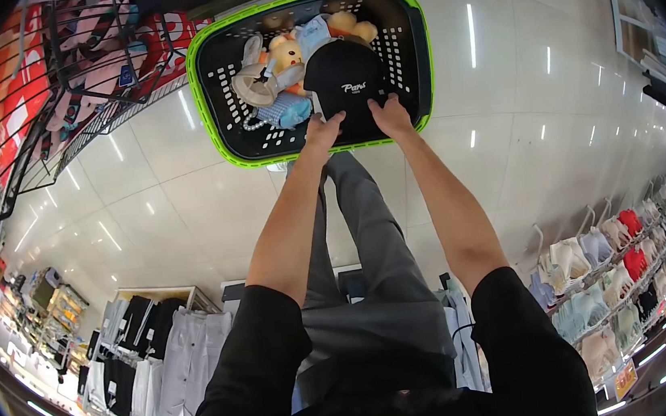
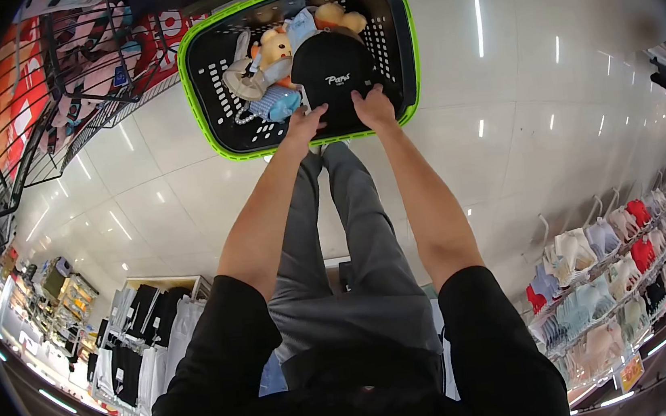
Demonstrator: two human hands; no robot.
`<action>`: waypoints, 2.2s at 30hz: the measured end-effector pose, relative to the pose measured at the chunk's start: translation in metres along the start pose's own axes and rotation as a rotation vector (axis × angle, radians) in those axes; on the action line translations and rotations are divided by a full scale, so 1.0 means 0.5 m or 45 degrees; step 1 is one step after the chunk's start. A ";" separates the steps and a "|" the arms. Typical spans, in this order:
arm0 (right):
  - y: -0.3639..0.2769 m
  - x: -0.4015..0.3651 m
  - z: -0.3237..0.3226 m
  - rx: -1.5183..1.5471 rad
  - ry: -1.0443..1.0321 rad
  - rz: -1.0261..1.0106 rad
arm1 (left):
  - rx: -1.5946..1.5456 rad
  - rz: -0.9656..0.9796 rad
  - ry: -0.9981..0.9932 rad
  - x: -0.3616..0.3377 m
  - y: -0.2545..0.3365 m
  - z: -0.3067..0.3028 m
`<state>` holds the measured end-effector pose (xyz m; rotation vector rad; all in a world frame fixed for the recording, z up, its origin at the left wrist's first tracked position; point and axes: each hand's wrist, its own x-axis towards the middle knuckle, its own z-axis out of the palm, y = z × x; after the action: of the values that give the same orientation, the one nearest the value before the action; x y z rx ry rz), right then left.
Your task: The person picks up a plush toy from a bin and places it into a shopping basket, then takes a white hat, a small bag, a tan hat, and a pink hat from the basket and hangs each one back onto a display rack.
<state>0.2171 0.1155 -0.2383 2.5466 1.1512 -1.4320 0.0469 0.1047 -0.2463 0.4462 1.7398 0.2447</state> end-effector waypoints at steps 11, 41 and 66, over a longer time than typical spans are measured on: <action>0.034 -0.011 0.004 0.828 -0.233 0.271 | -0.950 -0.326 -0.186 -0.017 0.011 0.021; -0.175 -0.563 -0.237 0.439 -0.123 -0.709 | 0.185 0.430 -0.087 -0.667 -0.021 -0.369; -0.033 -0.861 -0.128 0.136 0.241 -0.838 | 1.143 1.578 -0.590 -0.840 -0.053 -0.446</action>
<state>0.1189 -0.1070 0.1233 2.5304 2.1459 -1.3744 -0.1055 -0.0799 0.1653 2.0406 0.8256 0.1788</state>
